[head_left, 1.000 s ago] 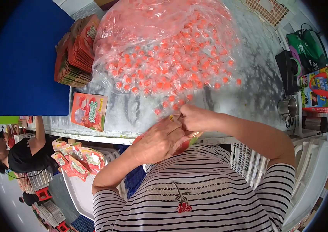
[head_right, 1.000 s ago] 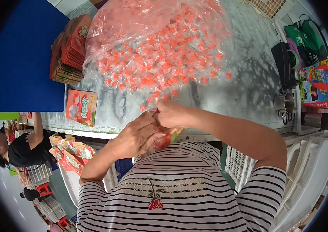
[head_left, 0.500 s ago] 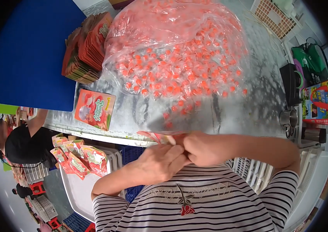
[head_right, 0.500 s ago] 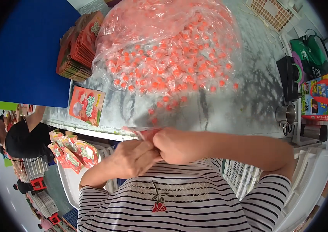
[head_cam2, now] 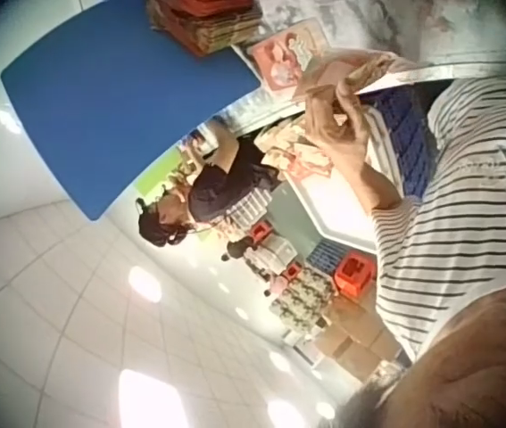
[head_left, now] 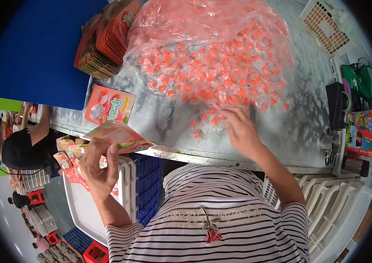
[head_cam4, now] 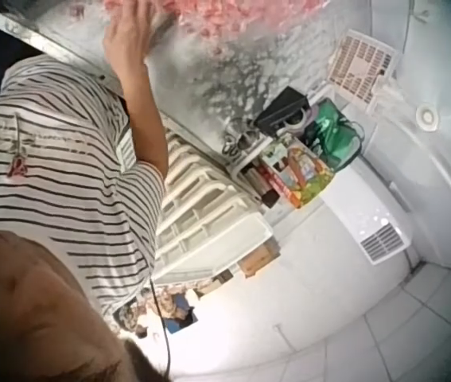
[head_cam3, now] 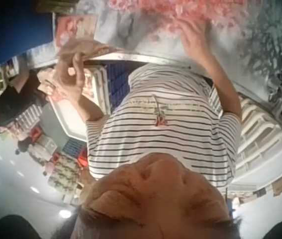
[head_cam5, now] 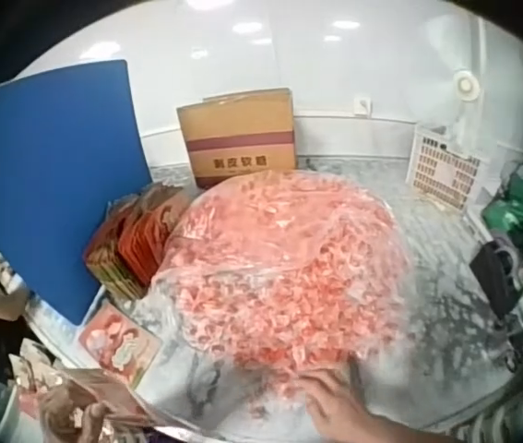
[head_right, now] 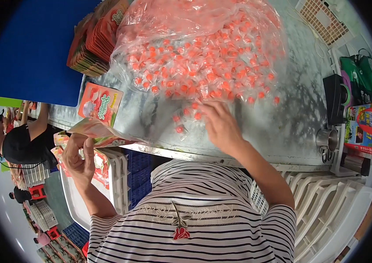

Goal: Packing small pink candies into plastic bags and placing them in a tray.

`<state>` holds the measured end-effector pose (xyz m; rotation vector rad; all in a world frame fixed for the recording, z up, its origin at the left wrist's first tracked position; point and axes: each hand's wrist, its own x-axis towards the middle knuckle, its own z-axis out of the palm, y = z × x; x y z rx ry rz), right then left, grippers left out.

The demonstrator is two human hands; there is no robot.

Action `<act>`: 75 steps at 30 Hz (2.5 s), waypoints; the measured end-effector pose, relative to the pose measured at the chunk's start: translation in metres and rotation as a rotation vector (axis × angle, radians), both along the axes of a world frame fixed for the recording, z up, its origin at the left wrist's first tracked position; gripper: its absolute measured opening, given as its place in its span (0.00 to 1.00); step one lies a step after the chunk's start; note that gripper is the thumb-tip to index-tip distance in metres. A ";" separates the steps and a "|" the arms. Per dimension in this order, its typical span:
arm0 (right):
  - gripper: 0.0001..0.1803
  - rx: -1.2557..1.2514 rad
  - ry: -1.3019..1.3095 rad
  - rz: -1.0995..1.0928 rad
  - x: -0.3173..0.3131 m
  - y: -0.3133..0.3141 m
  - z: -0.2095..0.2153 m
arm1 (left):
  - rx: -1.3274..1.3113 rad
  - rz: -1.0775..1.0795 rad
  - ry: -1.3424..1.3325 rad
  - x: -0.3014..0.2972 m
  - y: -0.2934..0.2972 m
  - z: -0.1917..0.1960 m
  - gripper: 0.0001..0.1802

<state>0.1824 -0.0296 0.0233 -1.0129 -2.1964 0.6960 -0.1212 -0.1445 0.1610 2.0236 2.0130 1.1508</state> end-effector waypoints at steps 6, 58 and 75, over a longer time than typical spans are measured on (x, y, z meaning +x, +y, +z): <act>0.27 0.271 -0.236 0.123 -0.030 -0.006 -0.048 | -0.039 -0.033 -0.066 0.002 0.002 -0.011 0.06; 0.55 0.008 -0.321 -0.227 0.003 -0.039 -0.047 | -0.071 -0.155 -0.022 0.031 0.020 -0.014 0.06; 0.21 0.325 -0.415 -0.039 0.036 -0.031 -0.053 | -0.164 -0.525 -0.055 0.066 0.043 0.009 0.05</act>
